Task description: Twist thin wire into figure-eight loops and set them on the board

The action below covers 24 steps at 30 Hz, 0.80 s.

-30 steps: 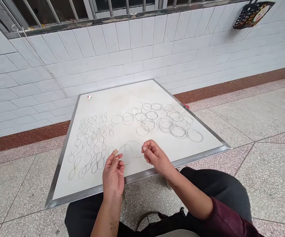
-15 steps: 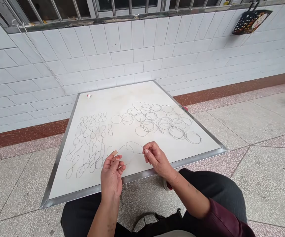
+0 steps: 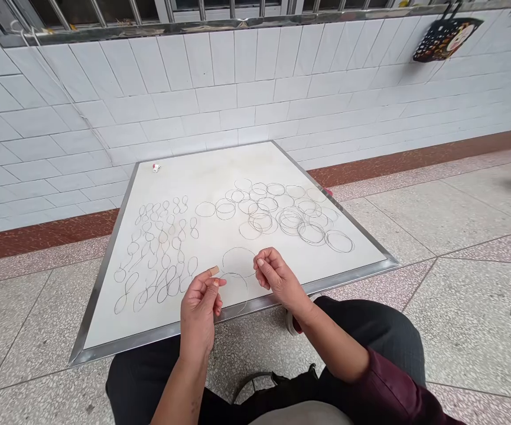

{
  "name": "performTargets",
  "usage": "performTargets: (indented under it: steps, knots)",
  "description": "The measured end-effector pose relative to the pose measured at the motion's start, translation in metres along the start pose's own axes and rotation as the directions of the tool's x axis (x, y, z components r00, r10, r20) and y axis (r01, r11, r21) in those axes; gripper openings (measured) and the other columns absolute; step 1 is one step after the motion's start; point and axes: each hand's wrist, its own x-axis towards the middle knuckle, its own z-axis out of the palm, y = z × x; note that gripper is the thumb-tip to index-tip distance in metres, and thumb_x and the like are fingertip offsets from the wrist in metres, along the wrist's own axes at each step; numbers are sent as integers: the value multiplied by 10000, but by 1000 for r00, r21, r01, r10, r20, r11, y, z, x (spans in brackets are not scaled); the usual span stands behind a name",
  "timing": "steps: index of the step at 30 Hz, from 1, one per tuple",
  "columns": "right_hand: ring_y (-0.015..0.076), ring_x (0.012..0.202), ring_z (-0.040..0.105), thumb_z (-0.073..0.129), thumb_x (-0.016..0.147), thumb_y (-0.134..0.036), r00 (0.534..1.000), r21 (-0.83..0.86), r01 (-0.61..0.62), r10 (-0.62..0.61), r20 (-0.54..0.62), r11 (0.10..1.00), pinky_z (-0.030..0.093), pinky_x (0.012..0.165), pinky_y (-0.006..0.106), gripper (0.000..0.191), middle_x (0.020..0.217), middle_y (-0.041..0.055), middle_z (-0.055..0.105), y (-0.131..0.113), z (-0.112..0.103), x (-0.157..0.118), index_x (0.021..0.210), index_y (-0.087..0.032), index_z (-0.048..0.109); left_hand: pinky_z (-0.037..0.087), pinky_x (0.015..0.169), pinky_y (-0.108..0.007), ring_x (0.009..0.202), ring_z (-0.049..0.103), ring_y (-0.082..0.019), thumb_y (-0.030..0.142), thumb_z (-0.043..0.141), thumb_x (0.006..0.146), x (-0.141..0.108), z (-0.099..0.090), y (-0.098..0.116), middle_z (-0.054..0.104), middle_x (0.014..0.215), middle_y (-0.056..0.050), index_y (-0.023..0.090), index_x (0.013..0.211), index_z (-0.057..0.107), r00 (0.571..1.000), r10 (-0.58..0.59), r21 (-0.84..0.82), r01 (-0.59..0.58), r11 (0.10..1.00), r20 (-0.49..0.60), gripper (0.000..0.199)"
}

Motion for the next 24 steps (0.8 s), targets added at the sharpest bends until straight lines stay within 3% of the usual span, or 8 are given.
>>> performTargets:
  steps: [4, 7, 10, 14, 17, 21, 23, 24]
  knots:
    - [76, 485, 381, 576, 888, -480, 996, 79, -34, 41, -80, 996, 246, 439, 230, 267, 758, -34, 504, 2, 1, -1, 866, -232, 480, 327, 436, -186, 495, 428, -53, 375, 716, 788, -4, 0, 0, 703, 889, -65, 180, 1102, 680, 999, -20, -1, 20, 1000, 27, 372]
    - [71, 476, 404, 577, 863, -447, 981, 46, -93, 99, -165, 995, 263, 430, 223, 243, 764, -35, 521, 10, -4, 4, 850, -227, 474, 328, 433, -189, 496, 433, -55, 377, 714, 788, -7, -1, -1, 704, 895, -70, 177, 1106, 676, 1000, -10, 6, 10, 1000, 24, 377]
    - [75, 459, 439, 570, 835, -371, 957, -102, -194, 165, -240, 976, 308, 427, 230, 176, 774, -32, 556, 18, -15, 16, 837, -225, 472, 343, 435, -190, 500, 437, -57, 379, 709, 792, -9, -3, 0, 699, 905, -68, 177, 1118, 670, 1000, 23, 26, -23, 999, 6, 385]
    - [91, 463, 493, 528, 832, -240, 934, -368, -318, 221, -282, 874, 392, 466, 239, 60, 745, -27, 594, 21, -32, 39, 854, -223, 475, 390, 464, -197, 531, 463, -66, 387, 691, 816, -13, -6, 3, 686, 918, -58, 184, 1143, 658, 998, 68, 66, -67, 996, -10, 387]
    - [95, 474, 528, 515, 836, -197, 926, -418, -346, 236, -294, 840, 442, 510, 254, 49, 797, -4, 613, 18, -40, 51, 876, -210, 491, 416, 483, -205, 570, 496, -80, 383, 693, 818, -15, -7, 6, 676, 922, -54, 187, 1144, 651, 996, 85, 61, -84, 995, -25, 382]
    - [104, 577, 601, 528, 862, -227, 927, -443, -326, 189, -325, 835, 497, 627, 284, 142, 1045, 64, 605, 6, -37, 43, 1000, -193, 531, 429, 486, -215, 586, 517, -90, 383, 691, 817, -17, -8, 8, 669, 932, -52, 187, 1128, 646, 995, 92, 38, -90, 995, -37, 371]
    - [121, 663, 615, 513, 898, -290, 950, -477, -215, 69, -304, 852, 496, 651, 285, 191, 1091, 70, 584, -7, -26, 28, 1063, -200, 551, 436, 490, -219, 593, 527, -94, 384, 692, 814, -18, -8, 8, 670, 933, -53, 188, 1127, 647, 996, 85, 41, -83, 996, -31, 372]
    - [131, 678, 608, 495, 921, -336, 972, -478, -132, 19, -235, 869, 485, 634, 281, 208, 1022, 54, 596, -14, -19, 19, 1065, -204, 566, 441, 494, -222, 599, 532, -96, 382, 693, 813, -20, -8, 8, 672, 934, -53, 190, 1128, 647, 996, 83, 44, -81, 996, -26, 372]
